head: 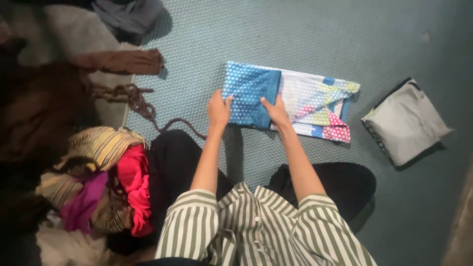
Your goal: Fold several pieces of clothing including a dark sweatshirt, a grey t-shirt, and a patterned shirt on a floor mat.
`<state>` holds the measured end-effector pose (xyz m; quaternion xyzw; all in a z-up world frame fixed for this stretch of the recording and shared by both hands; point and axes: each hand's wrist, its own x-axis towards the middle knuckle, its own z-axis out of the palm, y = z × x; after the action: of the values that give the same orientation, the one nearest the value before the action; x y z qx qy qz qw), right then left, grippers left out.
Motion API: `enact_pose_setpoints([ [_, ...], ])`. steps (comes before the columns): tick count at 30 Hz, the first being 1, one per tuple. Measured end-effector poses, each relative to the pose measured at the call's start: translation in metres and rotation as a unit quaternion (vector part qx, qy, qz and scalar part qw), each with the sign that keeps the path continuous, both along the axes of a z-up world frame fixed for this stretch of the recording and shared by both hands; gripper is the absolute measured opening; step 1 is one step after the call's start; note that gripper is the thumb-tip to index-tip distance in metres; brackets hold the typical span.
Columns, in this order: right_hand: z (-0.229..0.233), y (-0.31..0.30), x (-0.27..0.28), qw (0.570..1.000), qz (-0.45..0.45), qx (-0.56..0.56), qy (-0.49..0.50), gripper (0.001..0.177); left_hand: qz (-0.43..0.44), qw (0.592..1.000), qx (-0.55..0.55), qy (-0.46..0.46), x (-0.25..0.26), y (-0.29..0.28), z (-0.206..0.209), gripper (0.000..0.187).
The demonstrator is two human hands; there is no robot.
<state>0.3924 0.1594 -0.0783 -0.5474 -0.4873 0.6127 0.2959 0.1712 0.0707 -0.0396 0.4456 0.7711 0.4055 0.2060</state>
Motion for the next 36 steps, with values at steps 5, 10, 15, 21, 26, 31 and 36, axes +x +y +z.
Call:
enact_pose_setpoints([
  [5,0.022,-0.013,-0.021,0.983,0.024,0.114,-0.139,0.073,0.024,0.995,-0.076,-0.060,-0.011,-0.028,-0.030,0.039],
  [10,0.142,-0.087,-0.019,0.895,0.173,0.320,-0.259,0.101,0.127,0.910,-0.122,-0.375,0.044,-0.114,-0.030,0.031],
  [15,0.187,-0.181,0.008,0.834,0.435,0.207,-0.269,0.117,0.182,0.763,-0.093,-0.614,0.091,-0.172,0.054,0.035],
  [21,0.132,-0.204,0.093,0.969,0.222,0.108,-0.017,0.070,-0.240,0.894,-0.350,-0.145,0.037,-0.184,0.097,0.060],
  [26,0.085,-0.177,0.161,0.991,0.127,0.014,0.036,0.049,-0.374,0.924,-0.042,0.071,0.024,-0.081,0.141,0.124],
  [31,0.077,-0.077,0.170,0.988,-0.065,-0.074,0.122,0.039,-0.405,0.902,-0.115,-0.096,0.055,0.017,0.066,0.053],
  [36,0.034,0.002,0.159,0.946,-0.239,-0.063,0.209,0.033,-0.286,0.925,-0.117,-0.222,0.095,0.085,-0.003,0.046],
])
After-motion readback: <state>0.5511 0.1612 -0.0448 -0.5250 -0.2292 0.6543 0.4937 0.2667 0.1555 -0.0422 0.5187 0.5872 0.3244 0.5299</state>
